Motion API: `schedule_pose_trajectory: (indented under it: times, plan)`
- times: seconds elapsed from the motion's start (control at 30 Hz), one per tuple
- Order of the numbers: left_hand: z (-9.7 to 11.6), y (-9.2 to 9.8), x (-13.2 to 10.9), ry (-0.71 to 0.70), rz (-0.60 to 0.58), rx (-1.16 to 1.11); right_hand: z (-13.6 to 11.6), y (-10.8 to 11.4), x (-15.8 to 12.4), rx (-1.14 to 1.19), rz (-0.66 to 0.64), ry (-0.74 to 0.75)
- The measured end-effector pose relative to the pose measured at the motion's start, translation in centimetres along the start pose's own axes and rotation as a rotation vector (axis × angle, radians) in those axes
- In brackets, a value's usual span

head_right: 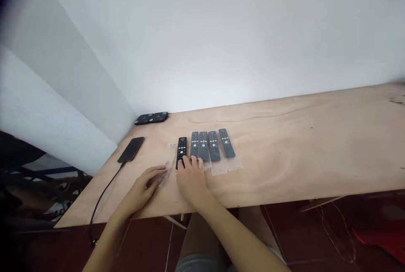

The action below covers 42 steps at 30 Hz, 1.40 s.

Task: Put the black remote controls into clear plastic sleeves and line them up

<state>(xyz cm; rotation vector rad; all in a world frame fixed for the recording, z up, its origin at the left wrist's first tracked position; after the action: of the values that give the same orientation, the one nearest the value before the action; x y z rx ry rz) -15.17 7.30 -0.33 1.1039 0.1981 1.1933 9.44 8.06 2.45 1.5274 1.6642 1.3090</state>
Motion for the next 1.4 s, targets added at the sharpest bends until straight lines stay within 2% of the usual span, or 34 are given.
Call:
schedule_pose_trajectory:
  times: [0.2,0.4,0.7,0.83,0.93,1.07,1.2,1.3,1.4]
  plan:
    - [-1.7,-0.7,1.4,-0.001,0.031,0.042,0.3,-1.0,0.5,0.022,0.011,-0.028]
    - [-2.2,-1.2,1.8,-0.002,0.054,0.140,0.6,-1.1,0.1,0.025,0.033,-0.024]
    - [-1.1,-1.1,1.5,0.006,0.017,0.201,0.5,-0.6,-0.3,0.040,0.078,-0.045]
    - [-0.4,-0.8,1.6,-0.016,0.053,0.233,1.2,-0.7,-0.2,0.046,0.132,-0.129]
    - [0.0,-0.7,1.6,-0.036,0.075,0.251,1.6,-0.8,-0.8,0.017,0.112,-0.113]
    - [0.3,-0.8,1.5,-0.105,0.063,0.267,1.6,-0.5,-3.2,0.028,0.124,-0.084]
    - [0.7,-0.7,1.5,-0.144,0.057,0.295,2.1,0.0,-7.4,0.098,0.207,-0.085]
    - [1.2,-0.4,1.6,-0.152,0.070,0.318,4.1,0.8,-10.7,0.164,0.228,-0.046]
    - [2.6,-0.2,1.6,-0.202,0.139,0.309,7.7,2.2,-12.9,0.256,0.167,-0.033]
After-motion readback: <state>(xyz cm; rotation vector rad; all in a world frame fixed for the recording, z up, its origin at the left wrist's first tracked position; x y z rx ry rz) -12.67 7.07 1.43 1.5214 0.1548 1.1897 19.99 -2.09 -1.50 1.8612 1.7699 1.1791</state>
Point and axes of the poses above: each hand's wrist, its own x-axis towards the middle knuckle, its own y-axis out of the back of the hand, z = x × y, the point moved 1 cm from there along x, towards the middle knuckle, and after that the axes turned 12 degrees about -y, right-handed, at the moved point
